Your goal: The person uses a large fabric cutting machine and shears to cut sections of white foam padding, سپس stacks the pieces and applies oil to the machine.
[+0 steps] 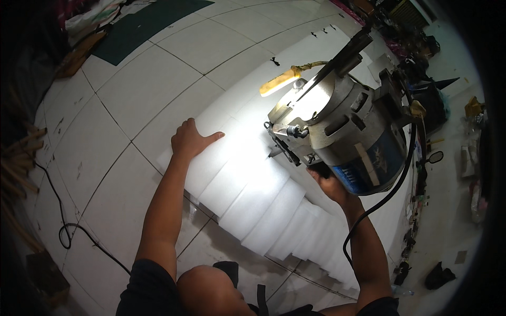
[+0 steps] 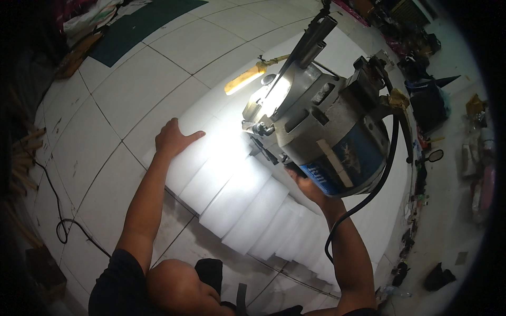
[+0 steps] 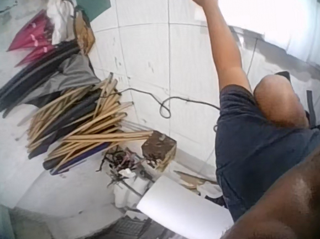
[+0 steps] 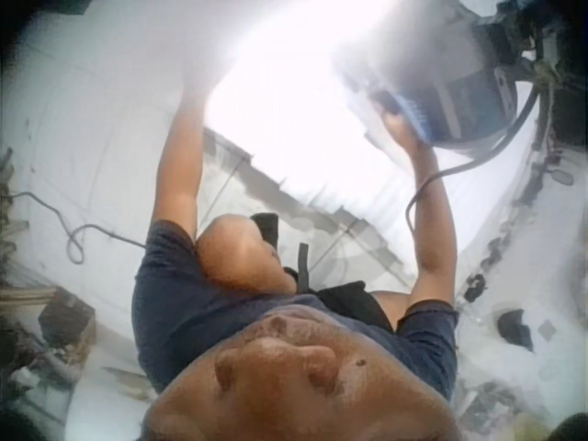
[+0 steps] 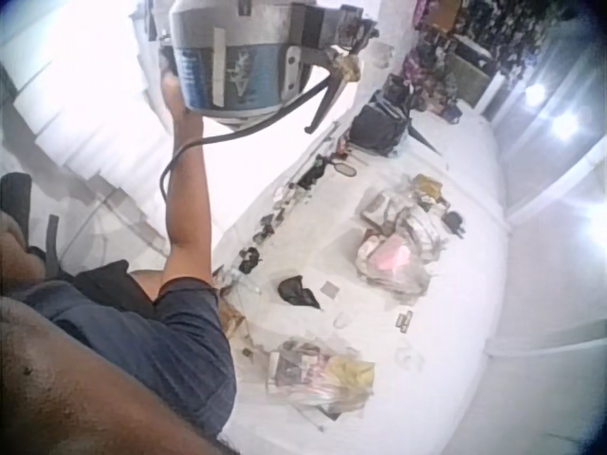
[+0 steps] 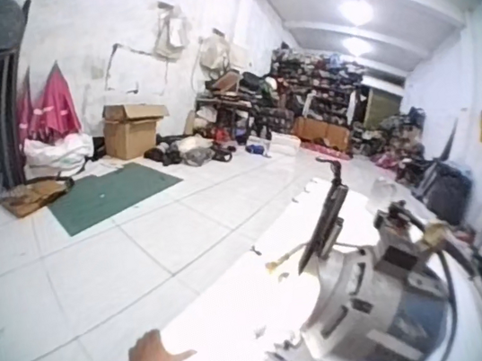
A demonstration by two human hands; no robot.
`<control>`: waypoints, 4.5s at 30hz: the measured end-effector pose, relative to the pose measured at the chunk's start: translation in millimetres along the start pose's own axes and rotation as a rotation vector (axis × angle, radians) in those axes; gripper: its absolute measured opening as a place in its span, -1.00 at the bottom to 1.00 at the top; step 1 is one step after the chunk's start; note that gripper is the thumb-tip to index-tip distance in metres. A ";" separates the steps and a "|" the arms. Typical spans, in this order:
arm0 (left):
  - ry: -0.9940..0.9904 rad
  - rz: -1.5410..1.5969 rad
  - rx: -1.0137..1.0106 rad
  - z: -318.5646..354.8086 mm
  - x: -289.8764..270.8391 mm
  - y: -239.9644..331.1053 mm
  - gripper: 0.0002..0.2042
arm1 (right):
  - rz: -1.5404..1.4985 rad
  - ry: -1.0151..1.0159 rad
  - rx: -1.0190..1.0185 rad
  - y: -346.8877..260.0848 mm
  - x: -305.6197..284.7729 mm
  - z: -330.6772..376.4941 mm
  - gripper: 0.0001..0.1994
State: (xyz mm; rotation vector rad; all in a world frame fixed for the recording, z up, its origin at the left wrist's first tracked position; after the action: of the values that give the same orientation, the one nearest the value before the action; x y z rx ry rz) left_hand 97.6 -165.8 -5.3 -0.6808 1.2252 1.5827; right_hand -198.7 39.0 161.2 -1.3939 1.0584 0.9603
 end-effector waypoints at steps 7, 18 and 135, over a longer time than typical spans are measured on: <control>0.044 -0.059 0.011 -3.4 -1.5 -5.6 -0.03 | -0.209 -0.106 0.047 -7.6 -6.4 -7.8 -0.66; 0.078 -0.028 0.043 2.0 2.6 0.9 -0.03 | -0.121 0.040 -0.056 -4.2 -7.4 3.4 -0.70; 0.316 -0.070 0.154 78.4 46.4 65.1 -0.11 | 0.072 0.622 -0.357 -44.5 7.4 -53.8 -0.72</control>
State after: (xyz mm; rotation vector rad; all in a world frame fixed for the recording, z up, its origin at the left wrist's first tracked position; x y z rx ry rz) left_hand 31.0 -76.5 5.7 -0.8866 1.5191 1.3408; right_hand -154.3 -14.5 170.9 -2.0401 1.4446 0.8062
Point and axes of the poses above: each hand's wrist, its own z-axis away from the middle knuckle, its own x-axis out of the palm, y = z × x, the point moved 10 cm from there along -z, towards the middle knuckle, and after that the axes turned 2 degrees about -z, right-handed, at the moved point
